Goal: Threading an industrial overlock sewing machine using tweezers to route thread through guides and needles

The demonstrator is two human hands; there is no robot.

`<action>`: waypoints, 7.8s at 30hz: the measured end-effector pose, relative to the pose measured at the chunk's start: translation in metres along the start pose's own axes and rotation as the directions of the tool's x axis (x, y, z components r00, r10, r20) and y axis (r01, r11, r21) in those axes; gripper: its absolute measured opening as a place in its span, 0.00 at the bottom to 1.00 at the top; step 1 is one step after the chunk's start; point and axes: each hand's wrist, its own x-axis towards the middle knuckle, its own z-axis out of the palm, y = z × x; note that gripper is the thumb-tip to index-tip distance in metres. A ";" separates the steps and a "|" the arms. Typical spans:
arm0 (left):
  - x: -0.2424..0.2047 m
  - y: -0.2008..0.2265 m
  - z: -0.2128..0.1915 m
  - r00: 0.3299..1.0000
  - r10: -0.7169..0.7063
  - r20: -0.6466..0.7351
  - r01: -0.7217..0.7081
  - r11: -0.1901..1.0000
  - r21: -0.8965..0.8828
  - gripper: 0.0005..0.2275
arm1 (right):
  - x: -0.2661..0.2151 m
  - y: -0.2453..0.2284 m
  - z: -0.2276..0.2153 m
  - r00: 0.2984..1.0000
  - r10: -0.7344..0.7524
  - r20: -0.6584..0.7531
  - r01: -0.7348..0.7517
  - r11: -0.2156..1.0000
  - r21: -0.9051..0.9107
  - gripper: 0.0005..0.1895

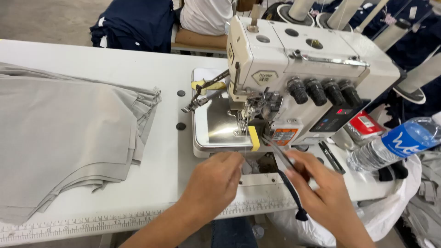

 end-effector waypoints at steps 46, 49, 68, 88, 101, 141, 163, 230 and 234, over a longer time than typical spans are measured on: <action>-0.003 -0.001 -0.010 0.988 0.055 -0.143 -0.034 0.988 0.151 0.05 | 0.048 0.019 0.081 0.959 -0.023 -0.282 0.011 0.999 -0.043 0.07; -0.007 -0.006 -0.005 0.991 0.057 -0.121 -0.033 0.980 0.194 0.07 | 0.050 0.021 0.081 0.955 -0.115 -0.273 0.100 0.993 -0.069 0.09; -0.014 -0.010 -0.003 0.994 0.035 -0.099 -0.013 0.976 0.218 0.06 | 0.051 0.024 0.084 0.951 -0.139 -0.276 0.122 0.989 -0.078 0.10; -0.019 -0.017 -0.009 0.992 0.112 0.057 -0.125 0.910 0.396 0.07 | 0.052 -0.001 0.082 0.935 -0.196 -0.295 0.110 0.953 -0.284 0.12; -0.017 -0.011 -0.004 0.985 0.143 0.096 -0.168 0.921 0.351 0.07 | 0.050 -0.002 0.069 0.957 -0.173 -0.234 0.117 0.964 -0.237 0.11; -0.078 0.053 0.040 0.892 0.451 -0.013 -0.450 0.887 -0.101 0.06 | -0.144 0.025 0.081 0.749 0.603 0.273 -0.434 0.136 0.891 0.03; 0.044 0.077 0.007 0.724 0.539 0.430 -0.689 0.574 0.442 0.05 | -0.041 0.177 -0.011 0.995 0.047 0.082 0.013 0.790 -0.613 0.11; 0.045 0.068 0.007 0.965 0.246 0.090 -0.246 0.969 -0.019 0.06 | -0.049 0.201 -0.002 0.957 0.284 -0.061 -0.224 0.588 -0.777 0.14; 0.022 0.071 0.009 0.986 -0.163 -0.035 0.127 0.871 -0.474 0.09 | -0.048 0.181 0.008 0.998 0.025 -0.062 -0.064 0.637 -0.768 0.21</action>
